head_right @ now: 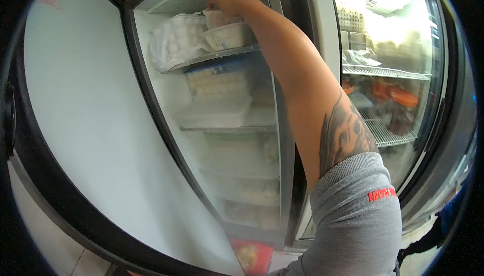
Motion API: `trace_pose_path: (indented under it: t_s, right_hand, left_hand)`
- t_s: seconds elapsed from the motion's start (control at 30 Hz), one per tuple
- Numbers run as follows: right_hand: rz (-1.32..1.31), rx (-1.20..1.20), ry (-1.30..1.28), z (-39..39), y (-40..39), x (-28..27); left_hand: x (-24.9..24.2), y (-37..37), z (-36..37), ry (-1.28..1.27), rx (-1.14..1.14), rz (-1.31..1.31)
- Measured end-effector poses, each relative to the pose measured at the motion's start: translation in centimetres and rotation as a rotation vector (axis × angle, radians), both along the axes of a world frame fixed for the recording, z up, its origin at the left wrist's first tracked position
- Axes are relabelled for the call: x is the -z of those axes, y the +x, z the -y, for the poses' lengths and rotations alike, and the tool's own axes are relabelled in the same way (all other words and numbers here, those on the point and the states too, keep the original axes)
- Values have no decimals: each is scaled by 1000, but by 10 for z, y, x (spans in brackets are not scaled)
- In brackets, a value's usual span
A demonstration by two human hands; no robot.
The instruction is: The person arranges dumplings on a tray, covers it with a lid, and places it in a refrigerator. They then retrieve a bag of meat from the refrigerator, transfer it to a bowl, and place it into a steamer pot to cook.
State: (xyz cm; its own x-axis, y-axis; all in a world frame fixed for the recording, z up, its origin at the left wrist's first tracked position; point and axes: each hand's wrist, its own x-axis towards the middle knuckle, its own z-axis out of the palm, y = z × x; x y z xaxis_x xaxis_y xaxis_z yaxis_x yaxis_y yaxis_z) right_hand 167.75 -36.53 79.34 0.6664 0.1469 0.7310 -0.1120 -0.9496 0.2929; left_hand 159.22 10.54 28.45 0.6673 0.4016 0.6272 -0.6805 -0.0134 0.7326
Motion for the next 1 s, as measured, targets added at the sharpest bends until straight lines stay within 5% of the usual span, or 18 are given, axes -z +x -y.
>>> trace_pose_path:
  t_s: [0.13,0.33,0.6,0.73,0.87,0.93,0.97,1.0]
  right_hand:
    - [-127,47,-84,-5,-1,-3]
    - [-169,54,143,5,0,2]
    - [514,-82,208,-13,-12,-3]
    - [610,-64,52,-50,-73,7]
    - [761,-388,244,-90,-169,43]
    - [921,-487,393,-71,-222,66]
    - [992,-468,487,-63,-235,80]
    - [1071,-438,575,-52,-255,96]
  left_hand:
    - [2,3,-3,7,-23,26]
    - [13,4,-9,15,-64,44]
    - [20,-4,-19,30,-122,83]
    - [15,-8,-7,49,-97,115]
    - [3,-14,9,107,-24,166]
    - [-49,-49,50,87,268,41]
    - [-65,-65,82,239,48,211]
    - [-83,-78,88,431,299,-30]
